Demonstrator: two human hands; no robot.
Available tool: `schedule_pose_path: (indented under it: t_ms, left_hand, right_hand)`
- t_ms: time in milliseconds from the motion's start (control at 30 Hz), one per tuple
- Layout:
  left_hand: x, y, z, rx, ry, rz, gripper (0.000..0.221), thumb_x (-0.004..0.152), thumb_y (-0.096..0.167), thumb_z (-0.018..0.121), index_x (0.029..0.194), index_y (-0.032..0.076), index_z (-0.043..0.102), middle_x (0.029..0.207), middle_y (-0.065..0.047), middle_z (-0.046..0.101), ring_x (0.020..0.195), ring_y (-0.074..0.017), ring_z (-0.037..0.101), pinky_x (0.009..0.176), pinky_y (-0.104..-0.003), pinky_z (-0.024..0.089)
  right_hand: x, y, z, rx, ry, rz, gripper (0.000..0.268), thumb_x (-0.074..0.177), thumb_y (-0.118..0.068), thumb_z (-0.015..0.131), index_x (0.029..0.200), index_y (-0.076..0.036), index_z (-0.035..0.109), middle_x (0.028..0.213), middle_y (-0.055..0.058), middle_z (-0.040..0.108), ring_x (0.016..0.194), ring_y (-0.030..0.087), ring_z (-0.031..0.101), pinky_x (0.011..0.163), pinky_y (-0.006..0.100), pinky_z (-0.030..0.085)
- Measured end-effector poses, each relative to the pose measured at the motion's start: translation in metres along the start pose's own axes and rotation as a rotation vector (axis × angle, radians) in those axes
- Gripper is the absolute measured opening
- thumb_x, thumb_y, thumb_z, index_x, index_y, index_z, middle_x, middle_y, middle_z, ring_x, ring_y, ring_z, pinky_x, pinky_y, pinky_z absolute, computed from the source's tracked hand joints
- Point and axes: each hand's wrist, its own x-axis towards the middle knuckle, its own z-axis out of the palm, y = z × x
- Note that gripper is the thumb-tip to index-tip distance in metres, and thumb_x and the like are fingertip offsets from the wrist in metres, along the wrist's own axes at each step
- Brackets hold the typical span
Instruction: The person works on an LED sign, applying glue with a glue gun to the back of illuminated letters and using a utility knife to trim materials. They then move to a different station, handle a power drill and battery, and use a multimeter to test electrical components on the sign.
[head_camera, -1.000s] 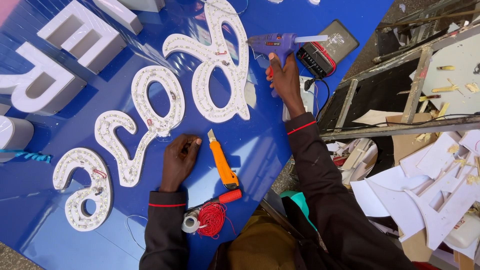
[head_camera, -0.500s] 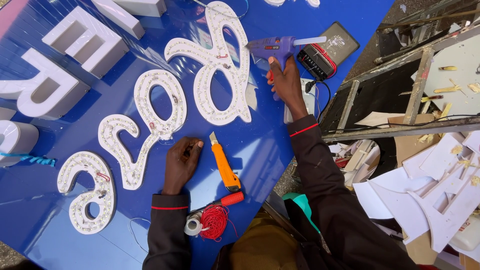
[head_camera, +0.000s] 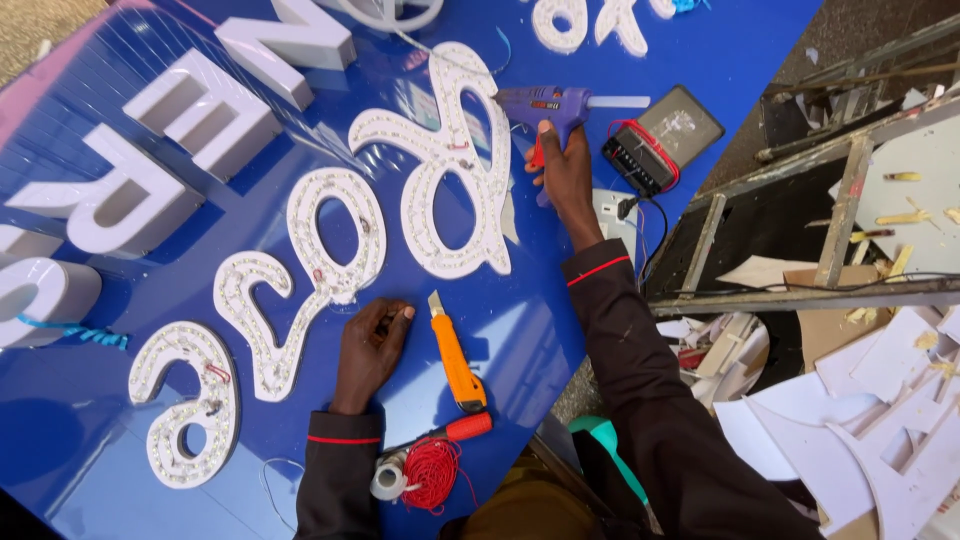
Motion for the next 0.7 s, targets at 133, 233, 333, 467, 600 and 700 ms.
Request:
schedule_pose_path:
  t_ms: [133, 233, 333, 467, 600, 700]
  left_hand:
    - [0.003, 0.003, 0.0, -0.04, 0.007, -0.042, 0.024, 0.114, 0.024, 0.074, 0.104, 0.005, 0.085, 0.071, -0.018, 0.073, 0.062, -0.0267, 0.066, 0.055, -0.039, 0.049]
    - [0.004, 0.002, 0.0, -0.028, 0.005, -0.07, 0.025, 0.114, 0.024, 0.075, 0.106, 0.003, 0.085, 0.072, -0.022, 0.074, 0.063, -0.0304, 0.067, 0.055, -0.042, 0.05]
    - [0.002, 0.0, 0.0, 0.02, 0.002, -0.081, 0.022, 0.111, 0.023, 0.077, 0.105, 0.004, 0.086, 0.074, -0.021, 0.075, 0.066, -0.0317, 0.07, 0.056, -0.043, 0.05]
    - [0.002, -0.003, 0.002, -0.005, 0.01, -0.073, 0.021, 0.111, 0.021, 0.076, 0.107, 0.004, 0.086, 0.076, -0.02, 0.077, 0.066, -0.0303, 0.069, 0.056, -0.041, 0.05]
    - [0.0, -0.005, 0.004, 0.009, 0.04, -0.05, 0.02, 0.111, 0.021, 0.076, 0.107, 0.005, 0.086, 0.076, -0.02, 0.078, 0.066, -0.0306, 0.07, 0.055, -0.04, 0.051]
    - [0.0, 0.006, 0.006, 0.046, 0.053, -0.018, 0.019, 0.111, 0.02, 0.077, 0.108, 0.004, 0.085, 0.078, -0.021, 0.078, 0.068, -0.0339, 0.072, 0.057, -0.043, 0.052]
  right_hand:
    - [0.01, 0.0, 0.007, -0.006, 0.023, -0.006, 0.034, 0.121, -0.03, 0.052, 0.136, 0.0, 0.059, 0.088, 0.014, 0.08, 0.079, 0.02, 0.082, 0.056, 0.026, 0.069]
    - [0.014, 0.001, 0.007, -0.003, 0.014, 0.015, 0.034, 0.12, -0.031, 0.053, 0.134, 0.0, 0.06, 0.086, 0.014, 0.079, 0.076, 0.021, 0.082, 0.053, 0.027, 0.069]
    - [0.009, -0.005, 0.006, -0.042, 0.02, 0.048, 0.031, 0.118, -0.026, 0.056, 0.129, 0.002, 0.061, 0.084, 0.015, 0.079, 0.073, 0.022, 0.08, 0.053, 0.028, 0.069]
    - [0.01, -0.006, 0.005, -0.059, 0.044, 0.064, 0.025, 0.117, -0.024, 0.058, 0.125, 0.0, 0.063, 0.081, 0.013, 0.078, 0.07, 0.02, 0.079, 0.052, 0.028, 0.069]
    - [0.009, -0.007, 0.004, -0.065, 0.042, 0.069, 0.025, 0.116, -0.024, 0.059, 0.122, -0.001, 0.063, 0.08, 0.012, 0.078, 0.07, 0.019, 0.079, 0.051, 0.028, 0.069]
    - [0.009, -0.005, 0.002, -0.071, 0.015, 0.063, 0.024, 0.116, -0.025, 0.06, 0.121, -0.002, 0.064, 0.08, 0.013, 0.079, 0.071, 0.02, 0.079, 0.053, 0.029, 0.069]
